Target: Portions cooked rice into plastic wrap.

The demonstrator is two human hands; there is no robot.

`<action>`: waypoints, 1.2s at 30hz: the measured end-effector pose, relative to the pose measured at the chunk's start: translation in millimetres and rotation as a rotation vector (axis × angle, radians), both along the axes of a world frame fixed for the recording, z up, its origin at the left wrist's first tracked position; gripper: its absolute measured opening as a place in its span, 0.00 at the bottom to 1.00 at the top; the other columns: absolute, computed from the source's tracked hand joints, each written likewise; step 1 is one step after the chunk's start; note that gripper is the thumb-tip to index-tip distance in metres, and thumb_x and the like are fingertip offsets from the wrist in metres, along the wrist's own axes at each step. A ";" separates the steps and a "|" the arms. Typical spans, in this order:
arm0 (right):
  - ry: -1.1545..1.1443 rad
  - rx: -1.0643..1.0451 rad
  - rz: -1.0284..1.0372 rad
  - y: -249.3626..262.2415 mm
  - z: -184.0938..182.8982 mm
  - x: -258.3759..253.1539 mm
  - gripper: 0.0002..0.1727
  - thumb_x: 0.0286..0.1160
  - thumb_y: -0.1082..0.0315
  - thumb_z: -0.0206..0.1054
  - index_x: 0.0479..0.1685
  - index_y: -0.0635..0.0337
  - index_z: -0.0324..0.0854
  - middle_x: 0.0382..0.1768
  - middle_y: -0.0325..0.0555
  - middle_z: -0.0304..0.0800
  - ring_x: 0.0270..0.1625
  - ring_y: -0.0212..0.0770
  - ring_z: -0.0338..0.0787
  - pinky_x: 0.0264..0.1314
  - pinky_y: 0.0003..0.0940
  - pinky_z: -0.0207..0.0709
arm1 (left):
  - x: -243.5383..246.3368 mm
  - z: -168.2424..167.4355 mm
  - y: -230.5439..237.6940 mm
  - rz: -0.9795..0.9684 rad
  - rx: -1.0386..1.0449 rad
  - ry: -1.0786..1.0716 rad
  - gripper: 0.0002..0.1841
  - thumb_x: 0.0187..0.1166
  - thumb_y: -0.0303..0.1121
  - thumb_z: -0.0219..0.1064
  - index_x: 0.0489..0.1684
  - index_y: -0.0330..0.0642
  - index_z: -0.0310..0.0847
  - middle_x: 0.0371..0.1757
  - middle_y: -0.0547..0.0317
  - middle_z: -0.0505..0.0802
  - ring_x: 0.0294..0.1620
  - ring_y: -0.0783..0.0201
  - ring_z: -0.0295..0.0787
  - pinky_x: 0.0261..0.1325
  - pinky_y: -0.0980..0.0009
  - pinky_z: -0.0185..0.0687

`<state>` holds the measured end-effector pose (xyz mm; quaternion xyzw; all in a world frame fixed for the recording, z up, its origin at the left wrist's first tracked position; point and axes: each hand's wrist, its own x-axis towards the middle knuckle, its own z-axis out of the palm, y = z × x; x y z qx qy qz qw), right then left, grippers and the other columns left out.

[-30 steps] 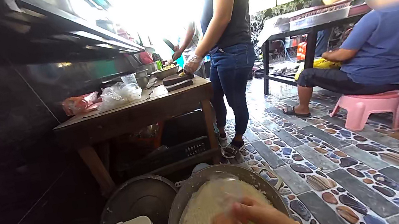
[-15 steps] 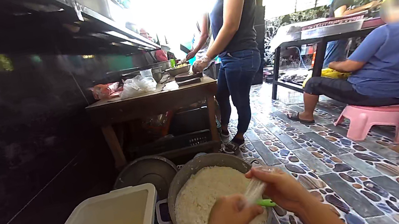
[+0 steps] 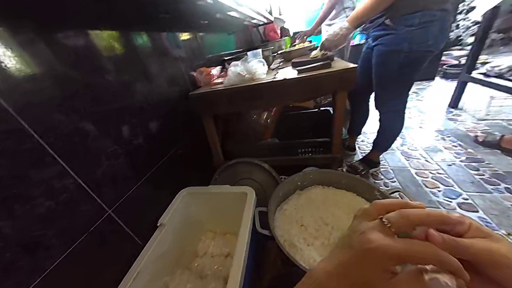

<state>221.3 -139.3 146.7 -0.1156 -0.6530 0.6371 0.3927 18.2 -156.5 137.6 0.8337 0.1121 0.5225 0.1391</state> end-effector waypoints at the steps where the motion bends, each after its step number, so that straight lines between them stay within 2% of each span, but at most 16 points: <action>1: 0.001 -0.033 -0.051 7.6 -14.2 0.7 0.11 0.77 0.53 0.71 0.50 0.42 0.95 0.43 0.30 0.97 0.44 0.23 0.92 0.49 0.22 0.86 | -1.0 -4.1 4.9 0.107 0.064 0.086 0.11 0.81 0.42 0.63 0.37 0.56 0.94 0.59 0.60 0.94 0.74 0.55 0.78 0.79 0.54 0.63; 4: 0.057 -0.095 -0.248 16.2 -48.4 6.6 0.07 0.68 0.57 0.79 0.41 0.44 0.97 0.40 0.36 0.97 0.41 0.28 0.93 0.49 0.28 0.89 | -1.6 -24.0 16.1 0.355 0.152 0.291 0.08 0.74 0.42 0.65 0.32 0.62 0.92 0.41 0.75 0.94 0.55 0.66 0.83 0.68 0.55 0.62; 7: 0.148 -0.009 -0.328 10.1 -62.0 4.3 0.06 0.65 0.64 0.80 0.39 0.44 0.96 0.41 0.34 0.96 0.44 0.29 0.92 0.50 0.28 0.89 | 11.3 -46.3 26.2 0.465 0.051 0.282 0.09 0.71 0.48 0.65 0.28 0.59 0.88 0.31 0.73 0.89 0.41 0.68 0.81 0.56 0.58 0.66; 9: 0.171 0.062 -0.377 12.5 -60.6 -1.1 0.08 0.64 0.67 0.81 0.40 0.43 0.95 0.41 0.31 0.95 0.45 0.28 0.92 0.51 0.27 0.88 | 18.6 -43.3 33.6 0.397 -0.225 0.250 0.10 0.73 0.42 0.63 0.27 0.50 0.84 0.27 0.67 0.85 0.35 0.68 0.82 0.47 0.61 0.72; 11: 0.167 0.122 -0.435 26.8 -55.9 -4.8 0.09 0.61 0.69 0.82 0.39 0.43 0.94 0.39 0.30 0.93 0.43 0.27 0.91 0.49 0.25 0.88 | 16.1 -31.6 55.5 0.190 -0.596 0.175 0.11 0.81 0.37 0.58 0.30 0.43 0.80 0.25 0.63 0.83 0.30 0.69 0.81 0.35 0.65 0.78; 13: 0.061 0.217 -0.547 52.2 -54.1 -8.4 0.09 0.59 0.70 0.83 0.36 0.46 0.91 0.37 0.32 0.90 0.42 0.29 0.90 0.48 0.27 0.89 | 9.8 -19.5 84.3 0.165 -0.795 0.182 0.12 0.81 0.38 0.56 0.32 0.43 0.80 0.26 0.63 0.82 0.28 0.68 0.79 0.33 0.66 0.76; 15: -0.183 0.376 -0.683 81.6 -55.4 -16.0 0.07 0.64 0.67 0.80 0.35 0.53 0.87 0.36 0.35 0.88 0.42 0.32 0.88 0.49 0.29 0.86 | 3.8 -24.7 117.1 0.257 -0.884 0.204 0.12 0.80 0.41 0.57 0.33 0.44 0.80 0.27 0.63 0.82 0.30 0.68 0.80 0.36 0.65 0.77; 17: -0.442 0.523 -0.792 108.5 -73.4 -26.8 0.08 0.69 0.62 0.77 0.34 0.57 0.88 0.36 0.38 0.88 0.42 0.33 0.88 0.50 0.31 0.85 | -3.1 -51.0 145.5 0.321 -0.990 0.199 0.13 0.80 0.42 0.58 0.36 0.42 0.81 0.30 0.61 0.84 0.33 0.67 0.81 0.41 0.64 0.78; 19: -0.625 0.572 -0.880 116.4 -101.6 -33.4 0.09 0.68 0.61 0.77 0.34 0.57 0.88 0.33 0.38 0.90 0.38 0.33 0.90 0.45 0.34 0.87 | -9.1 -87.9 155.4 0.307 -1.132 0.141 0.15 0.83 0.41 0.59 0.44 0.36 0.84 0.33 0.57 0.89 0.34 0.65 0.86 0.42 0.64 0.83; 22: -0.754 0.447 -0.868 108.9 -118.7 -38.9 0.08 0.64 0.69 0.79 0.38 0.59 0.86 0.31 0.40 0.93 0.34 0.37 0.93 0.41 0.41 0.90 | -11.5 -121.7 152.6 0.316 -1.298 0.069 0.16 0.82 0.41 0.67 0.47 0.33 0.84 0.35 0.54 0.93 0.34 0.64 0.92 0.43 0.65 0.89; 24: -0.725 0.333 -0.805 100.7 -121.3 -40.5 0.12 0.60 0.76 0.76 0.43 0.62 0.83 0.36 0.42 0.95 0.38 0.39 0.95 0.44 0.41 0.91 | -9.5 -124.6 141.9 0.471 -1.247 0.094 0.17 0.75 0.43 0.72 0.44 0.36 0.86 0.37 0.56 0.93 0.39 0.65 0.91 0.48 0.64 0.88; 27: -0.505 0.252 -0.718 117.3 -124.3 -44.6 0.17 0.62 0.85 0.68 0.52 0.66 0.81 0.47 0.45 0.96 0.49 0.40 0.97 0.54 0.41 0.92 | -15.6 -106.6 145.6 0.606 -1.071 0.105 0.14 0.75 0.38 0.71 0.48 0.36 0.86 0.46 0.53 0.92 0.47 0.63 0.90 0.56 0.65 0.87; 29: -0.445 0.268 -0.706 126.0 -126.3 -50.0 0.18 0.72 0.80 0.68 0.62 0.64 0.84 0.50 0.42 0.97 0.51 0.38 0.96 0.58 0.37 0.91 | -17.0 -107.2 144.6 0.661 -0.926 0.094 0.11 0.75 0.35 0.67 0.47 0.39 0.87 0.44 0.55 0.91 0.45 0.65 0.89 0.52 0.68 0.87; 30: -0.444 0.340 -0.733 129.1 -127.2 -54.1 0.18 0.74 0.77 0.68 0.63 0.62 0.86 0.49 0.40 0.97 0.50 0.34 0.95 0.57 0.33 0.90 | -16.6 -105.8 142.4 0.683 -0.861 0.094 0.10 0.73 0.34 0.66 0.46 0.41 0.87 0.44 0.57 0.90 0.44 0.66 0.88 0.50 0.70 0.86; 33: -0.413 0.569 -0.864 134.6 -126.2 -68.1 0.12 0.74 0.70 0.68 0.53 0.57 0.92 0.43 0.35 0.96 0.45 0.28 0.94 0.54 0.27 0.91 | -21.8 -97.7 136.7 0.706 -0.647 0.121 0.08 0.73 0.34 0.64 0.42 0.45 0.88 0.45 0.59 0.88 0.45 0.66 0.87 0.49 0.68 0.86; 36: -0.339 0.670 -0.940 131.5 -119.3 -80.0 0.08 0.74 0.67 0.68 0.45 0.55 0.92 0.41 0.35 0.93 0.45 0.28 0.91 0.51 0.25 0.89 | -32.0 -94.6 132.9 0.683 -0.454 0.099 0.09 0.78 0.36 0.59 0.39 0.53 0.88 0.43 0.64 0.86 0.46 0.67 0.84 0.48 0.64 0.83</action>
